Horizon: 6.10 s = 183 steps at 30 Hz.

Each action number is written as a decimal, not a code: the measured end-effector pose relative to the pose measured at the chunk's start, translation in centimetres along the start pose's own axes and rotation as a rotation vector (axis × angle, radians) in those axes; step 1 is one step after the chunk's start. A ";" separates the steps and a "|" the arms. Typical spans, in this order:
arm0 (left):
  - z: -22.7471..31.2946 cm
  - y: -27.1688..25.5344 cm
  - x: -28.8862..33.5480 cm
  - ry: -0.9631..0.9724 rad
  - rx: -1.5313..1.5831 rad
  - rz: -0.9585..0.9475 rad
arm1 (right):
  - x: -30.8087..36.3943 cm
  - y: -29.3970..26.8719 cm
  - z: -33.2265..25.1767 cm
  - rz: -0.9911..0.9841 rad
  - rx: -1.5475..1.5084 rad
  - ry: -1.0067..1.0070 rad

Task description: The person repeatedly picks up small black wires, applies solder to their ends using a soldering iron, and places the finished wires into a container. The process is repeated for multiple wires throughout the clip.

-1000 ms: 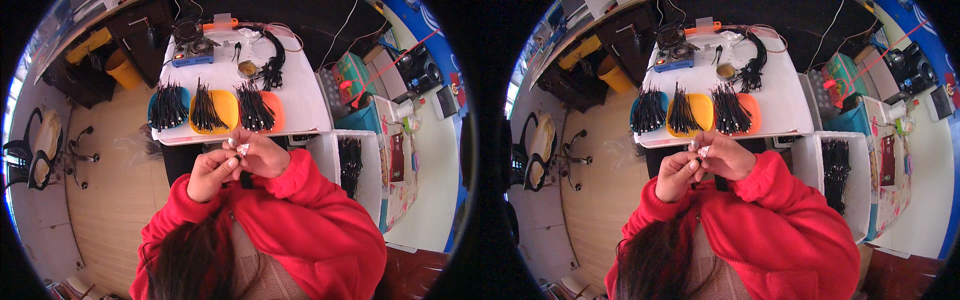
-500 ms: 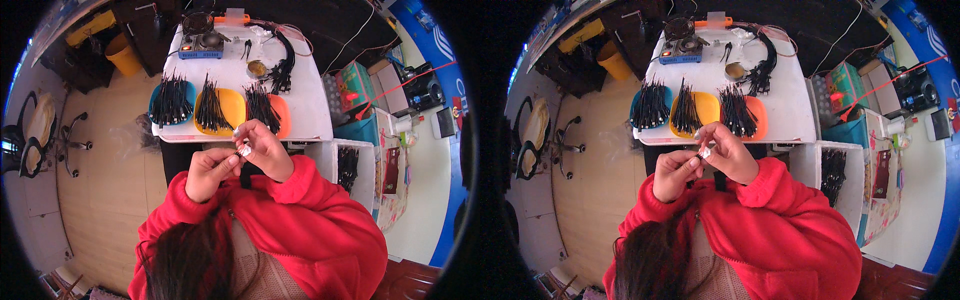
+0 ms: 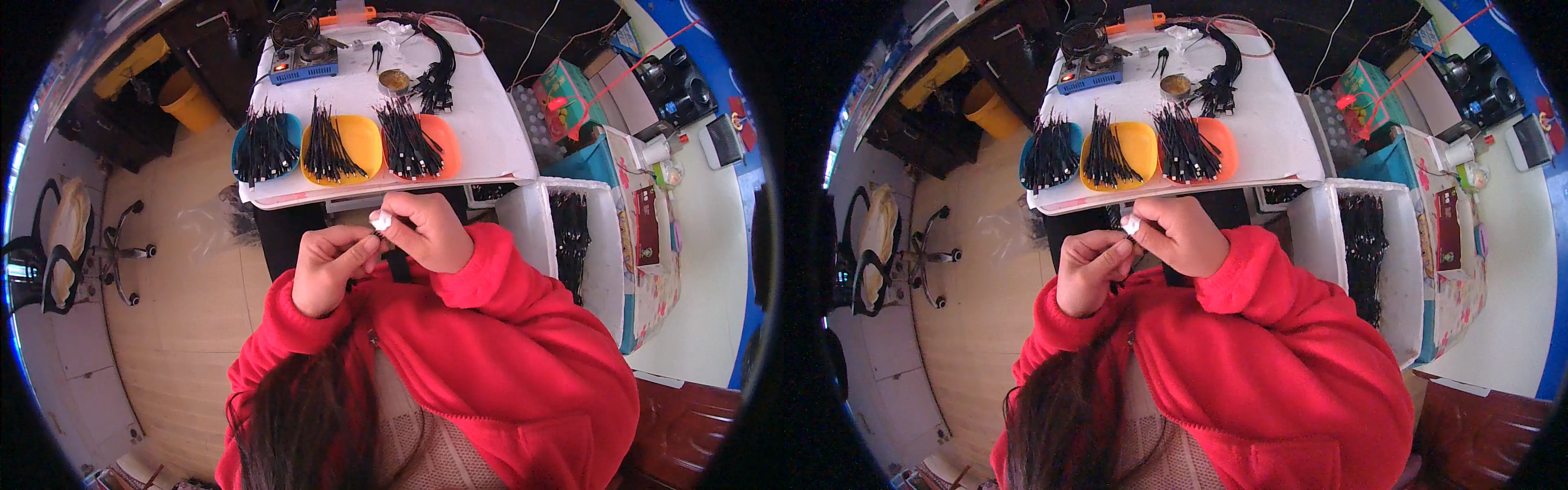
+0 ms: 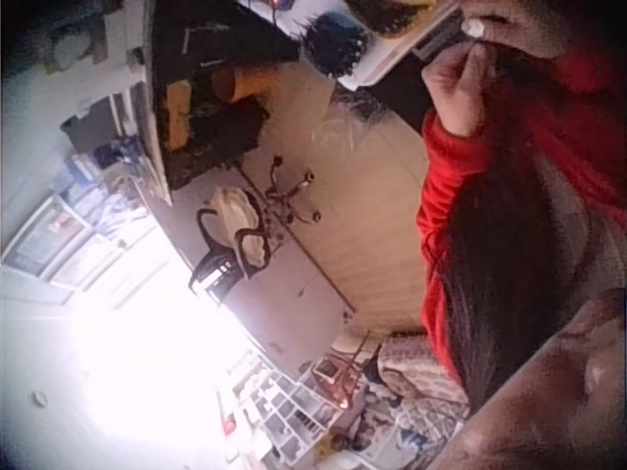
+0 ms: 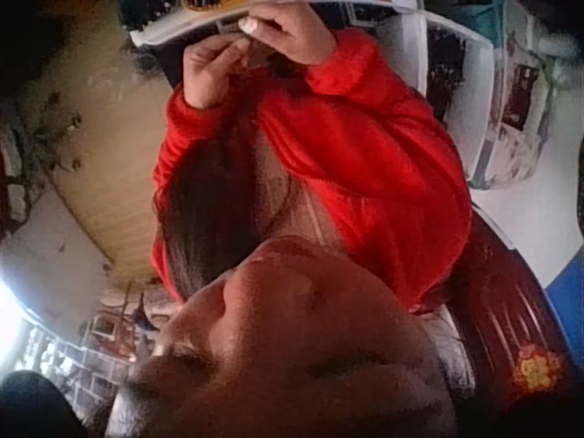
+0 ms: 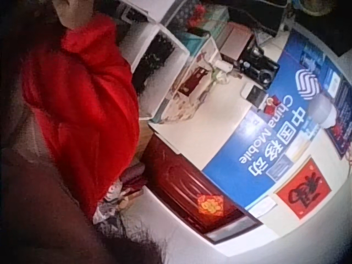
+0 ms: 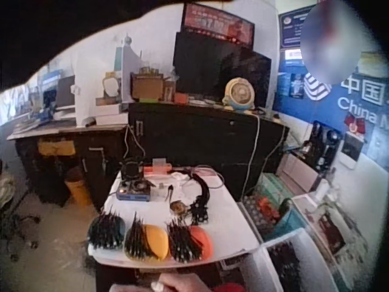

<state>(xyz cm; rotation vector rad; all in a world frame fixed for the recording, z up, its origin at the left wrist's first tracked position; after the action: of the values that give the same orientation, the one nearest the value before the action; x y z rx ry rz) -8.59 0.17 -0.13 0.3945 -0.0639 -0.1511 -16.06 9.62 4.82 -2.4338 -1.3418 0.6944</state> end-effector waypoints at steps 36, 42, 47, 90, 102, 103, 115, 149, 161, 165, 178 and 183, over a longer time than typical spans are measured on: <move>3.1 1.8 -0.1 0.171 -0.767 0.074 | 2.5 -1.8 -3.2 0.021 0.407 -0.243; 4.0 4.2 0.7 0.351 -1.125 0.118 | 2.5 -0.6 0.7 -0.109 0.093 0.030; 3.7 4.3 0.6 0.383 -1.152 0.112 | 3.9 2.0 4.8 -0.269 -0.752 0.415; -1.6 1.8 -0.3 0.104 0.394 -0.221 | 3.2 -0.5 -3.5 -0.159 0.288 -0.366; -1.9 1.4 -0.5 0.138 0.610 -0.281 | 2.4 -1.6 -3.3 -0.066 0.044 -0.224; -1.7 1.5 -0.5 0.134 0.601 -0.293 | 2.3 -1.4 -3.8 -0.053 0.042 -0.261; 3.2 1.7 1.6 0.306 -0.605 -0.086 | 3.6 4.6 2.7 -0.315 -1.060 0.401; -1.1 3.7 -0.2 0.075 0.658 -0.372 | 2.6 -0.4 -4.1 0.002 -0.054 -0.265; -0.1 0.3 -2.7 0.120 0.422 -0.184 | 0.0 -0.6 0.5 -0.058 -0.546 -0.115; 0.2 -0.3 -4.0 0.070 0.323 -0.160 | -0.8 -2.5 0.4 -0.018 -0.199 -0.201; 7.7 -2.9 -12.7 -0.121 -0.350 0.016 | -3.2 -7.0 8.3 0.225 -0.718 -0.102; 9.7 -2.7 -24.3 0.258 -1.417 -0.105 | -2.9 -6.0 9.4 0.019 -0.491 -0.077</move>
<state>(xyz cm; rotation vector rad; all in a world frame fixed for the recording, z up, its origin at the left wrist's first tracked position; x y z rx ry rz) -33.82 -2.13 6.96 -1.0000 0.3136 -0.2115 -26.70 10.40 0.38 -2.8173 -1.6864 0.5110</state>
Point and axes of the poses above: each hand's wrist, its own x-axis away from the middle knuckle, its own y-axis out of the palm, z = x × y, the point moved 9 cm from there along -x, towards the middle knuckle, and after that the axes turned 14 degrees about -z, right-handed, at the moved point
